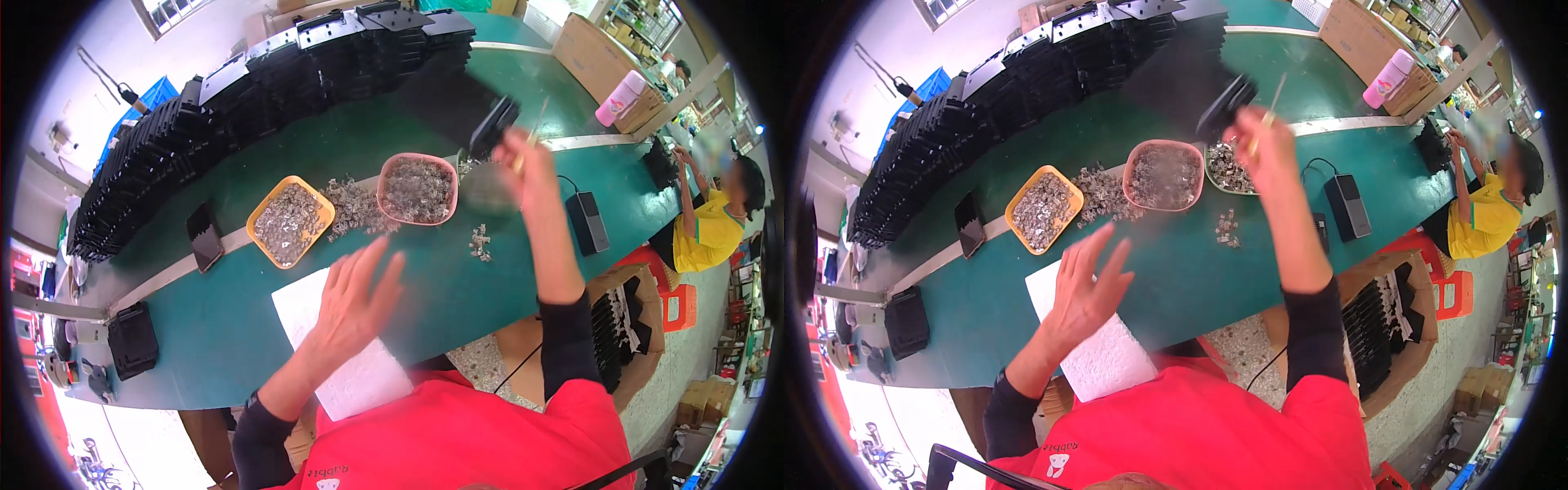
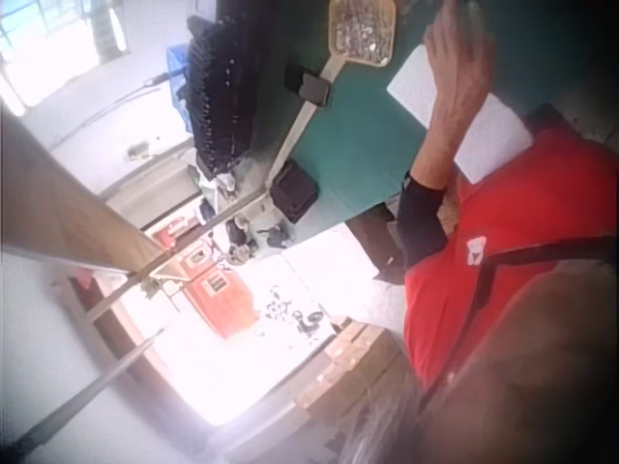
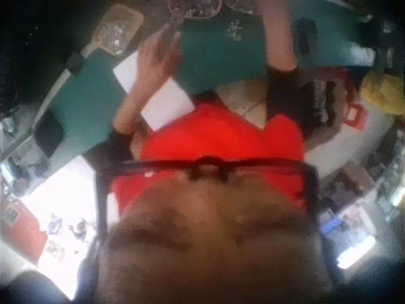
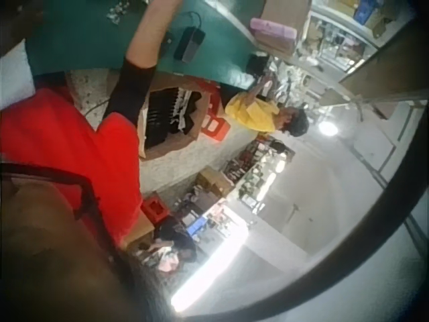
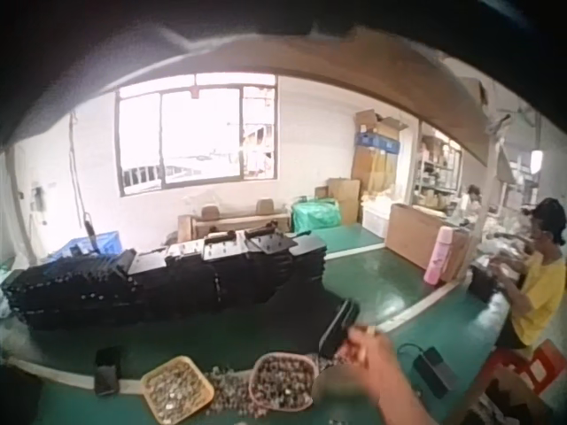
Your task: The person uses a small screwdriver to fasten screws into a black rectangular electronic device placed on a white foam pad. They repeatedly pick up screws from a yellow tray, align them with the device, and tighten them. The person also handles a stack of similar black devices, moving them aside and retrieving new units to work on.
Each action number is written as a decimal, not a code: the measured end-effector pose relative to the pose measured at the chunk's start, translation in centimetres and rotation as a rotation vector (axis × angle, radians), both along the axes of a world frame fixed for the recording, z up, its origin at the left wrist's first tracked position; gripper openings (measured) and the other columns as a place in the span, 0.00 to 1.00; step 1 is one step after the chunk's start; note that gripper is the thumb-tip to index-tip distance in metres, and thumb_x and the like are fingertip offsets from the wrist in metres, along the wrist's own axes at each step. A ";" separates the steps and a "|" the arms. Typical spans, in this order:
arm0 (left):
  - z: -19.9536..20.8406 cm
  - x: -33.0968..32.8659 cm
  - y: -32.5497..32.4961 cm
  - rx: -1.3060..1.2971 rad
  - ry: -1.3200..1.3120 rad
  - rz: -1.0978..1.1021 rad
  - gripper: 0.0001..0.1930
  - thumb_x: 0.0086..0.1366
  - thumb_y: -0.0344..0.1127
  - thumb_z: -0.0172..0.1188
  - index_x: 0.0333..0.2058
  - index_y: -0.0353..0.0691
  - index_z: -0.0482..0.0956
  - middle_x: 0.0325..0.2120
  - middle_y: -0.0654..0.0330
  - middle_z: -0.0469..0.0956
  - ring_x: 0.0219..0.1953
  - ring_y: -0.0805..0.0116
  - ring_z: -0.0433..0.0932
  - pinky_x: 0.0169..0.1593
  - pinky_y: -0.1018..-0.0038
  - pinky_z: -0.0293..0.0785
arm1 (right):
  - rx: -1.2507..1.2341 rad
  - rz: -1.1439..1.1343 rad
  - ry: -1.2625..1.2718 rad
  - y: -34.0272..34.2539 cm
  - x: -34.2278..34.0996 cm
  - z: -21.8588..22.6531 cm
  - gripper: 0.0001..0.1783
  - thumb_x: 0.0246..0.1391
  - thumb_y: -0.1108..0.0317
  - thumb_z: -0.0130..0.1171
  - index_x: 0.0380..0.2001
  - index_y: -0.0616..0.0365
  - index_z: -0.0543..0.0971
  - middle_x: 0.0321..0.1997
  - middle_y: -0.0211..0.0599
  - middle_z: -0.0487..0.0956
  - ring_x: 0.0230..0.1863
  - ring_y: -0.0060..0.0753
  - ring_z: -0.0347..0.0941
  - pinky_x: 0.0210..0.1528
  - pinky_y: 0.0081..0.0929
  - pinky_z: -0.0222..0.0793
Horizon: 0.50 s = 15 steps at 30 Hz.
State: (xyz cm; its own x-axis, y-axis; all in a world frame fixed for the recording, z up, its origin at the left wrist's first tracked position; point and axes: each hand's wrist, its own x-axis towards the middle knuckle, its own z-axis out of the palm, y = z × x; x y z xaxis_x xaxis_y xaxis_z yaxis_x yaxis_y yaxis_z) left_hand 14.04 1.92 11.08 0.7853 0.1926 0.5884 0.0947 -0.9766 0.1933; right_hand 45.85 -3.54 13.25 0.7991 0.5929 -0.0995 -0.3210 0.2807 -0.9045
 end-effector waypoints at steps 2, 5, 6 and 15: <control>-3.7 -2.7 -0.9 -0.074 0.086 0.102 0.30 0.46 0.29 0.70 0.51 0.37 0.74 0.53 0.47 0.69 0.51 0.50 0.72 0.50 0.60 0.70 | 0.083 -0.067 -0.030 3.4 4.9 1.6 0.13 0.52 0.73 0.61 0.41 0.63 0.72 0.33 0.41 0.79 0.27 0.31 0.80 0.15 0.22 0.62; -7.7 -4.9 -1.9 -0.205 0.168 0.191 0.29 0.47 0.30 0.70 0.51 0.37 0.74 0.52 0.47 0.69 0.50 0.50 0.71 0.50 0.59 0.68 | 0.148 -0.153 -0.077 9.3 12.2 2.4 0.12 0.51 0.77 0.60 0.39 0.64 0.72 0.34 0.43 0.80 0.31 0.37 0.82 0.17 0.25 0.63; -7.9 -5.1 -2.1 -0.224 0.175 0.223 0.28 0.47 0.30 0.70 0.50 0.36 0.74 0.51 0.47 0.69 0.49 0.51 0.71 0.50 0.59 0.68 | 0.149 -0.185 -0.081 11.4 13.4 2.8 0.12 0.51 0.78 0.60 0.39 0.64 0.71 0.34 0.44 0.81 0.31 0.38 0.83 0.17 0.25 0.63; -7.9 -5.3 -1.8 -0.356 0.239 0.278 0.23 0.50 0.30 0.68 0.47 0.35 0.75 0.49 0.47 0.71 0.48 0.51 0.72 0.50 0.58 0.66 | 0.084 -0.393 0.032 24.7 17.6 4.0 0.14 0.51 0.83 0.57 0.39 0.69 0.66 0.32 0.48 0.78 0.27 0.48 0.82 0.12 0.27 0.61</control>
